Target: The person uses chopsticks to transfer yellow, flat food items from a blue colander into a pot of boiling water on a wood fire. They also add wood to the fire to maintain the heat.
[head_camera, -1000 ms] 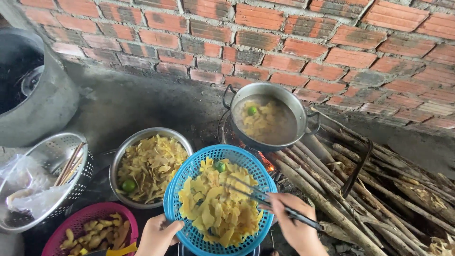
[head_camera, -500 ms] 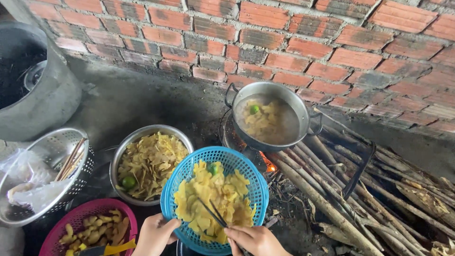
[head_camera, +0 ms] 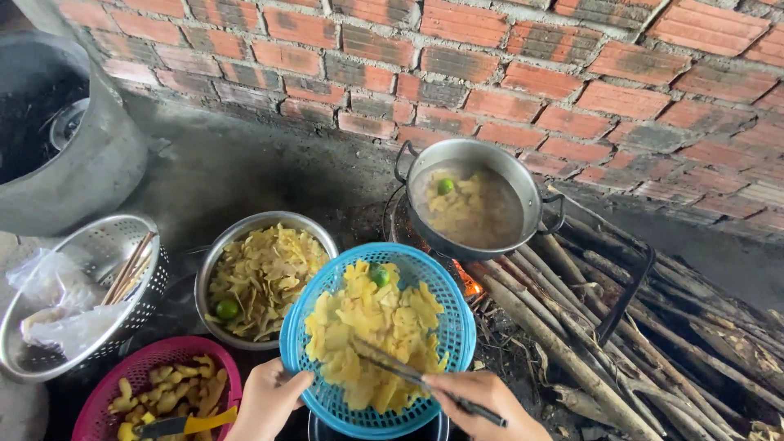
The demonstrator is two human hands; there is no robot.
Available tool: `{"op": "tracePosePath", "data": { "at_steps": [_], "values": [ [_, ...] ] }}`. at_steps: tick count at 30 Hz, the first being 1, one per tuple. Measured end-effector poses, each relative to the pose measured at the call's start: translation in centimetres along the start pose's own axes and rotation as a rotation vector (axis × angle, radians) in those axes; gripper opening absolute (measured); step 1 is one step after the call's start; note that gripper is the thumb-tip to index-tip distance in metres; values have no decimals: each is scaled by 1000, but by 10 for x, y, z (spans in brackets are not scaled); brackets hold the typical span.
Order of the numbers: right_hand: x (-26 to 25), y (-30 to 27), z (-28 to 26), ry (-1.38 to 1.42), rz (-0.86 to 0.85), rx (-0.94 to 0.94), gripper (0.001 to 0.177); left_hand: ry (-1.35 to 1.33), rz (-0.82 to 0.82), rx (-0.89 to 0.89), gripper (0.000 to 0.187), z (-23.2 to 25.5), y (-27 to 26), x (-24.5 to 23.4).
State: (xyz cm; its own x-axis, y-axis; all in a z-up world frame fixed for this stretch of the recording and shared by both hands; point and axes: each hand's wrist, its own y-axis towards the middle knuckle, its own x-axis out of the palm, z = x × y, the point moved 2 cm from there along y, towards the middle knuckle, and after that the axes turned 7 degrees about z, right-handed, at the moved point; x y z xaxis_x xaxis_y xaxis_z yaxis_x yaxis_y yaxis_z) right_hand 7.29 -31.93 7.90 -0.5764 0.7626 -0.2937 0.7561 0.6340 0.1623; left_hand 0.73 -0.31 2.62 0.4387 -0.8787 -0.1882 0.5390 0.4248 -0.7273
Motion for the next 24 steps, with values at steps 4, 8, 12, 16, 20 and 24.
{"op": "tracePosePath", "data": {
  "at_steps": [4,8,12,16,20,24],
  "values": [
    [-11,7,16,-196,80,-42,27,48,21,48,40,0,1,-2],
    [-14,-3,49,-271,224,-25,30,-18,0,-80,33,1,6,-4],
    [-24,-11,52,-407,320,54,35,-47,23,-66,19,-2,6,-4],
    [-33,-19,38,-349,472,250,33,-52,55,-112,18,-1,6,-9],
    [-37,-33,12,-419,559,258,30,-45,36,-12,34,-13,16,-13],
    [-25,-32,6,-525,410,146,25,-47,40,49,42,-10,17,-15]
  ]
}}
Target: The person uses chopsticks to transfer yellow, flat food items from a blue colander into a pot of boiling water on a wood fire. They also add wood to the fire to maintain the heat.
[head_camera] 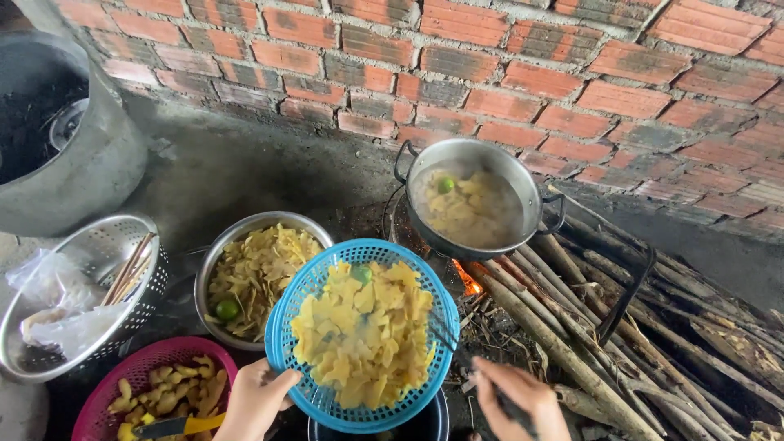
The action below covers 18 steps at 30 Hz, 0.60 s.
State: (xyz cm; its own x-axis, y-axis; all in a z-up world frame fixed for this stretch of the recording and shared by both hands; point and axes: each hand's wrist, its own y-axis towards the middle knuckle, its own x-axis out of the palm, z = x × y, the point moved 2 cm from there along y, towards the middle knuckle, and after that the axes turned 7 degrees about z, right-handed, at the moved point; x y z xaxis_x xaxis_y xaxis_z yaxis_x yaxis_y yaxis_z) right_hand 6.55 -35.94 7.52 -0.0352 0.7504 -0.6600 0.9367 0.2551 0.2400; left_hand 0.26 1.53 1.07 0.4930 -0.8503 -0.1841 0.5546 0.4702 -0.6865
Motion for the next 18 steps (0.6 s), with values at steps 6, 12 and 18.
{"op": "tracePosePath", "data": {
  "at_steps": [6,12,18],
  "values": [
    [58,-23,0,-70,-56,-239,37,67,70,54,43,5,-9,3],
    [61,-22,-43,50,-86,-403,33,-13,39,-13,35,6,-10,8],
    [85,-41,8,-40,-264,-466,40,151,29,89,48,-4,1,4]
  ]
}}
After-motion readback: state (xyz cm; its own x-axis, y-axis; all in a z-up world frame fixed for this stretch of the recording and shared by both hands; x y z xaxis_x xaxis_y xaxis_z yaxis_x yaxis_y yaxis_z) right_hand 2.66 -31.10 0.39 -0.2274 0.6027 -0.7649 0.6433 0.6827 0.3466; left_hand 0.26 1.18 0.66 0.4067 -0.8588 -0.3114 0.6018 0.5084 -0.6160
